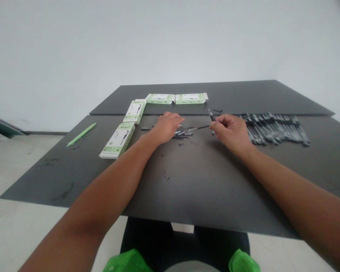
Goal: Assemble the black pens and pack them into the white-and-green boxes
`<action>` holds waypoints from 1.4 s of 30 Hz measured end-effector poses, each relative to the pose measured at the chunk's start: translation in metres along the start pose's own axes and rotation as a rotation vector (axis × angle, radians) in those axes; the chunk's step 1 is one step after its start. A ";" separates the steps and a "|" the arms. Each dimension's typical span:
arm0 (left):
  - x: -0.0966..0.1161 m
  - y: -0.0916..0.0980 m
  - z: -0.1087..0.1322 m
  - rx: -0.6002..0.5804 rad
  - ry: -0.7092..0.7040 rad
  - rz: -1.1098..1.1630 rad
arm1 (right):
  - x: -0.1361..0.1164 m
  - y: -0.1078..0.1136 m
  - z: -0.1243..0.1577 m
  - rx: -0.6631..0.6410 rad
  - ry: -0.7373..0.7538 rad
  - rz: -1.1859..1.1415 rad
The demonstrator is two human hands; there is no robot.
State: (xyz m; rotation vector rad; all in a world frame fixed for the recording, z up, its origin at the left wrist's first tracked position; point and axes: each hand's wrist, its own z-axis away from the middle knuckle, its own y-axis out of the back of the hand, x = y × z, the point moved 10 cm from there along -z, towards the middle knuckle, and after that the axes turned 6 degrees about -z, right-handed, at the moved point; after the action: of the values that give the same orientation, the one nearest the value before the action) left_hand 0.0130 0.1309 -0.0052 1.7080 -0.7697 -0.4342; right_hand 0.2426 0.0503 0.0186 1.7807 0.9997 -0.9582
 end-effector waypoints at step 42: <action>0.032 -0.014 0.017 0.253 0.557 1.548 | 0.003 -0.020 0.004 -0.146 0.045 0.006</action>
State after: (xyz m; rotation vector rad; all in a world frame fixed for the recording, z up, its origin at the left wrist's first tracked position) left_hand 0.0282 0.0985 -0.0204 0.9017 -1.4460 1.1698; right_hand 0.2246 0.0540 0.0086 1.6892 1.0650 -0.8236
